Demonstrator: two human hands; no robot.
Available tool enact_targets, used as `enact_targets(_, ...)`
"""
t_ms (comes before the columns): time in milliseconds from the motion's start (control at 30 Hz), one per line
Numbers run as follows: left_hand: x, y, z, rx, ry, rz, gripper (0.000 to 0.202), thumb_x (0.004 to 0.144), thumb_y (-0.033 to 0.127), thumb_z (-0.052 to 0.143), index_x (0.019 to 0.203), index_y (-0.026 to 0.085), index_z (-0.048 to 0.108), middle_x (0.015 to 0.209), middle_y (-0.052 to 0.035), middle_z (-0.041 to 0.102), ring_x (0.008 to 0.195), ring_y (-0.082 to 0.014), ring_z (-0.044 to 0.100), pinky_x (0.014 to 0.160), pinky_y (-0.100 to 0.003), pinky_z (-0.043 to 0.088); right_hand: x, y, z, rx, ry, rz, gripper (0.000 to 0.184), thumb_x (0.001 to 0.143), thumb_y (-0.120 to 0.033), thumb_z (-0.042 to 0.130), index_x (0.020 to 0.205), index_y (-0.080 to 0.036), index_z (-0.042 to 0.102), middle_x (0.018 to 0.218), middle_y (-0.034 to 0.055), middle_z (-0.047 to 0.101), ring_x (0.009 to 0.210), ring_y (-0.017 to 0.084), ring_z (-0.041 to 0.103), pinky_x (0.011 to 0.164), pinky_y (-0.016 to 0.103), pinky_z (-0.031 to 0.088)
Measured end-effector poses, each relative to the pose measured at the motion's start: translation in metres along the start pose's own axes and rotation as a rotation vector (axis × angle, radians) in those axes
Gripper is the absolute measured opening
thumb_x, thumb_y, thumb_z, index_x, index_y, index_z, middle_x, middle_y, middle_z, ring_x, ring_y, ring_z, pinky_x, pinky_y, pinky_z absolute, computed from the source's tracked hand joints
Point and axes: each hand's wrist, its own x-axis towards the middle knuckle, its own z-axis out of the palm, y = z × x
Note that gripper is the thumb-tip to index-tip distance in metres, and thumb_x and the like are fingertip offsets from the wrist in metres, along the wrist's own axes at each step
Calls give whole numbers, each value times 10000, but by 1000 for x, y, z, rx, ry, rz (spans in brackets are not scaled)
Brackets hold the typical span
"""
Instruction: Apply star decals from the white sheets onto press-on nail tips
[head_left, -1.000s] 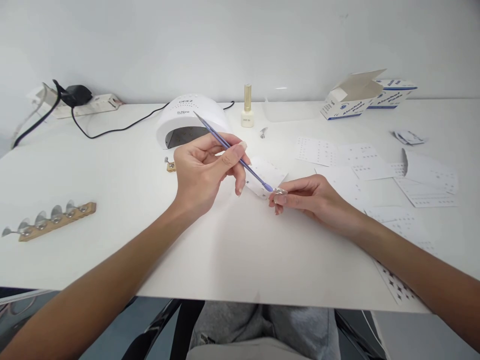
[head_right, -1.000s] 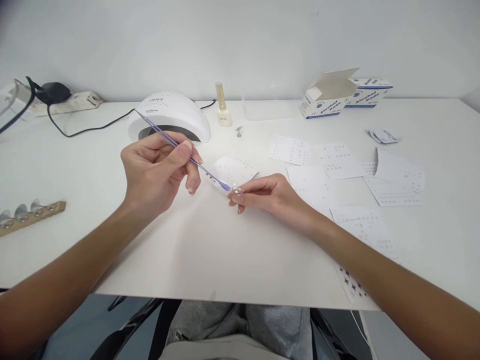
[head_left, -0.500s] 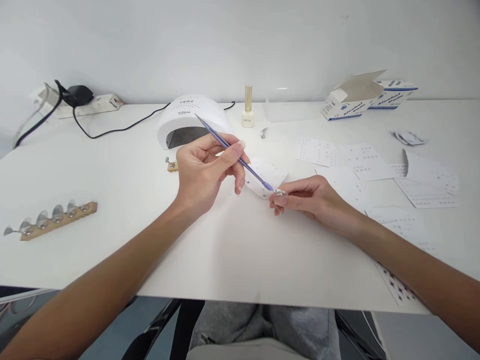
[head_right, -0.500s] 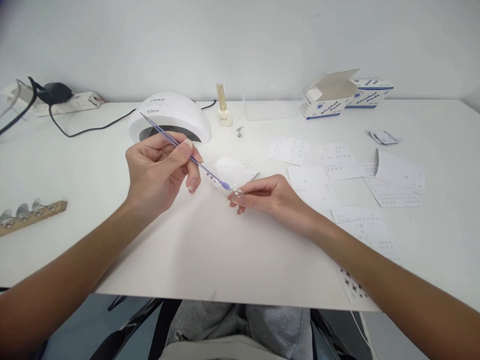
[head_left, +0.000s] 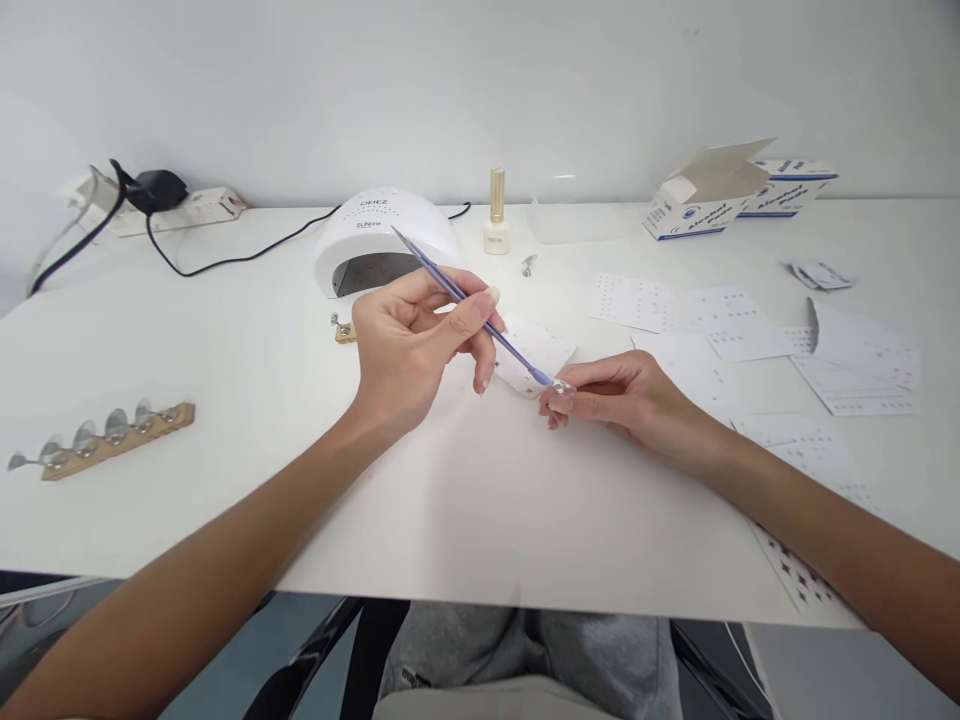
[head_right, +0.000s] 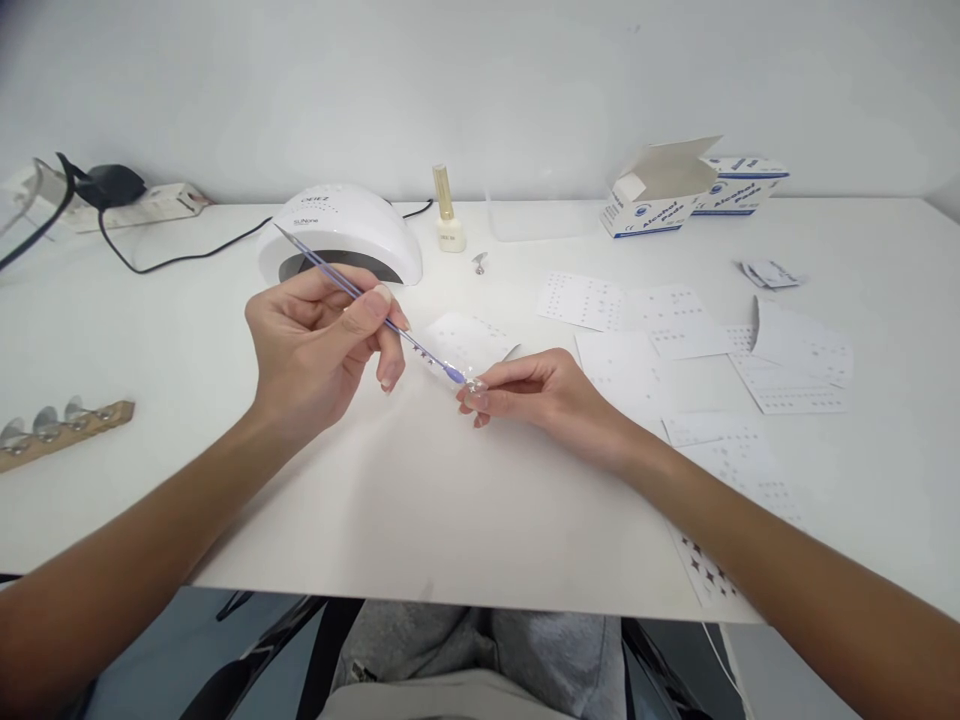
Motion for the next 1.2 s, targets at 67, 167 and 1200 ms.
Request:
enact_targets(67, 0, 1, 0, 17, 8, 1, 181, 775, 268, 756, 784, 128, 642, 671, -13, 662, 378, -97, 570, 344, -233, 457, 0, 0, 0, 4, 2, -5, 111, 804, -316, 741, 850, -231, 795, 888, 33, 740, 760, 155, 673, 764, 299, 524)
enact_targets(167, 1, 1, -1, 34, 11, 6, 190, 776, 279, 756, 774, 128, 641, 668, -12, 660, 377, -99, 568, 340, -237, 451, 0, -1, 0, 5, -2, -1, 110, 804, -313, 742, 851, -228, 794, 892, 33, 740, 762, 157, 674, 773, 303, 528)
enact_targets(1200, -2, 3, 2, -45, 17, -15, 171, 807, 285, 728, 783, 160, 615, 669, 2, 653, 375, -90, 556, 332, -229, 420, 0, -1, -1, 2, 18, 8, 114, 766, -322, 770, 842, -241, 797, 914, 34, 746, 767, 167, 678, 776, 318, 540)
